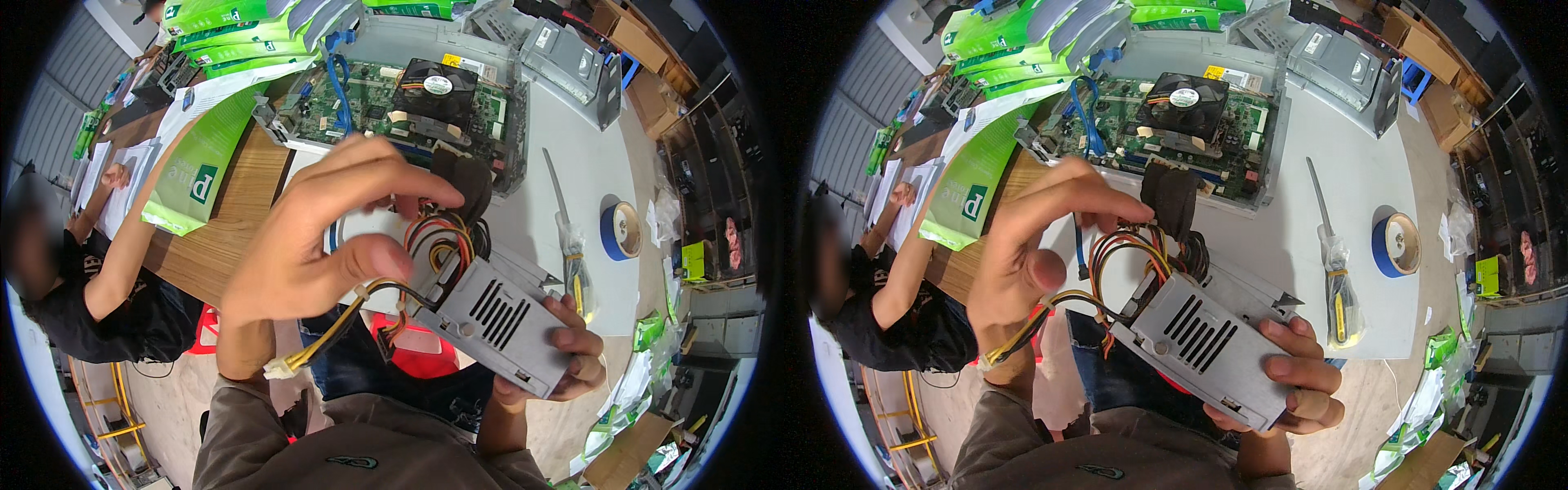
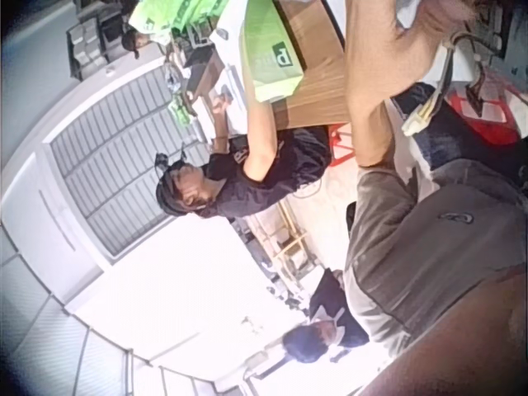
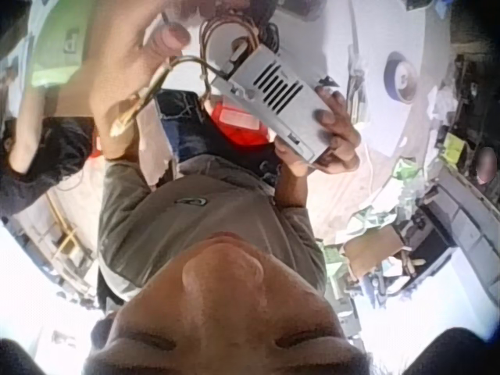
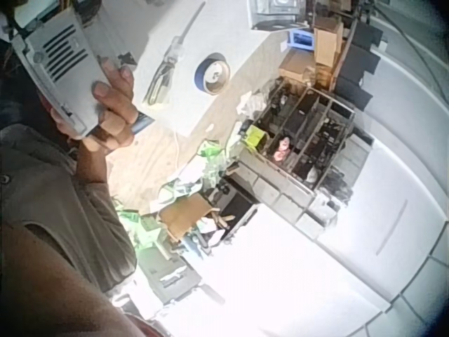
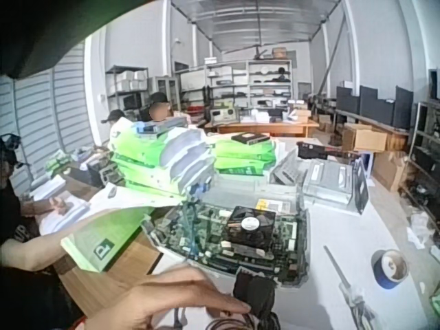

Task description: The person uses a screwdriver to remove screws from a power supply unit on a table, lifts the metal cover, and handles the internal wiring.

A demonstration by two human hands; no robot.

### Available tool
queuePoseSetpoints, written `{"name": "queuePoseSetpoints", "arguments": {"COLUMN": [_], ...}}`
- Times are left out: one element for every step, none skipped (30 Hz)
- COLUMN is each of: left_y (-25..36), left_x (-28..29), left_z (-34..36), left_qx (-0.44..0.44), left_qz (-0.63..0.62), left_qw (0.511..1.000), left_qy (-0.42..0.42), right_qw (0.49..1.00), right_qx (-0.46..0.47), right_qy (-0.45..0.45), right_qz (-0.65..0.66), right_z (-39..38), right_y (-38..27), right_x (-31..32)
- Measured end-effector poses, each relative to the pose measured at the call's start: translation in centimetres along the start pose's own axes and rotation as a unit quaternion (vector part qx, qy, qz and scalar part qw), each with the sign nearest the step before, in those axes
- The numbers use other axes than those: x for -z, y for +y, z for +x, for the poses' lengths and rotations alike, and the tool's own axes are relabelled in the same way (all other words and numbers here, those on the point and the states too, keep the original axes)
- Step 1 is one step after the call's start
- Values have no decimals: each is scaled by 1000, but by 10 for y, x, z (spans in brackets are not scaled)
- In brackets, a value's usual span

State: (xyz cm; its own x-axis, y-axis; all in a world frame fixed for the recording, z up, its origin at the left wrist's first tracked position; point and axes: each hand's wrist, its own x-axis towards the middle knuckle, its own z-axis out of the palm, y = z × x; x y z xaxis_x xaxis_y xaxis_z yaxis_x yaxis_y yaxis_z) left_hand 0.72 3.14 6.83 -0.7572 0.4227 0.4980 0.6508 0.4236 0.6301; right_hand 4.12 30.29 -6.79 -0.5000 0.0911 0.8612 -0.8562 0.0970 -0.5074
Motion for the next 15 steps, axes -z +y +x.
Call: {"name": "queuePoseSetpoints", "arguments": {"left_y": [19,32,34,31,25,20,21,24,30,31,8,-8,-18,-27,-36], "left_x": [3,5,3,2,0,0,1,3,9,11,0,-8,-13,-18,-22], "left_z": [3,5,6,7,9,12,19,32,45,56,50,55,60,61,58], "left_qx": [105,208,238,239,233,226,224,224,264,304,184,182,135,87,85], "left_qz": [-49,-96,-118,-117,-138,-160,-172,-173,-153,-132,-131,-133,-107,-81,-82], "left_qw": [993,972,961,961,960,959,958,958,949,937,972,972,981,988,988], "left_qy": [-30,-58,-73,-72,-68,-64,-44,-47,-78,-108,-70,-68,-86,-103,-101], "right_qw": [1000,1000,1000,1000,1000,1000,1000,1000,1000,1000,1000,1000,1000,1000,1000], "right_qx": [0,1,1,-1,-2,-1,-3,-7,-8,-12,-12,-10,-10,-10,-8], "right_qy": [3,5,5,5,5,5,6,10,10,14,15,13,15,18,16], "right_qz": [4,8,10,2,-6,-5,2,6,7,6,12,9,7,3,2], "right_z": [-1,-1,-1,0,1,0,0,-1,0,1,2,2,2,3,3], "right_y": [1,0,-1,-2,-2,-2,-1,-1,-1,-1,-4,-4,-3,-3,-3], "right_x": [0,-1,-1,-2,-2,-2,-1,0,0,0,-4,-4,-5,-5,-4]}}
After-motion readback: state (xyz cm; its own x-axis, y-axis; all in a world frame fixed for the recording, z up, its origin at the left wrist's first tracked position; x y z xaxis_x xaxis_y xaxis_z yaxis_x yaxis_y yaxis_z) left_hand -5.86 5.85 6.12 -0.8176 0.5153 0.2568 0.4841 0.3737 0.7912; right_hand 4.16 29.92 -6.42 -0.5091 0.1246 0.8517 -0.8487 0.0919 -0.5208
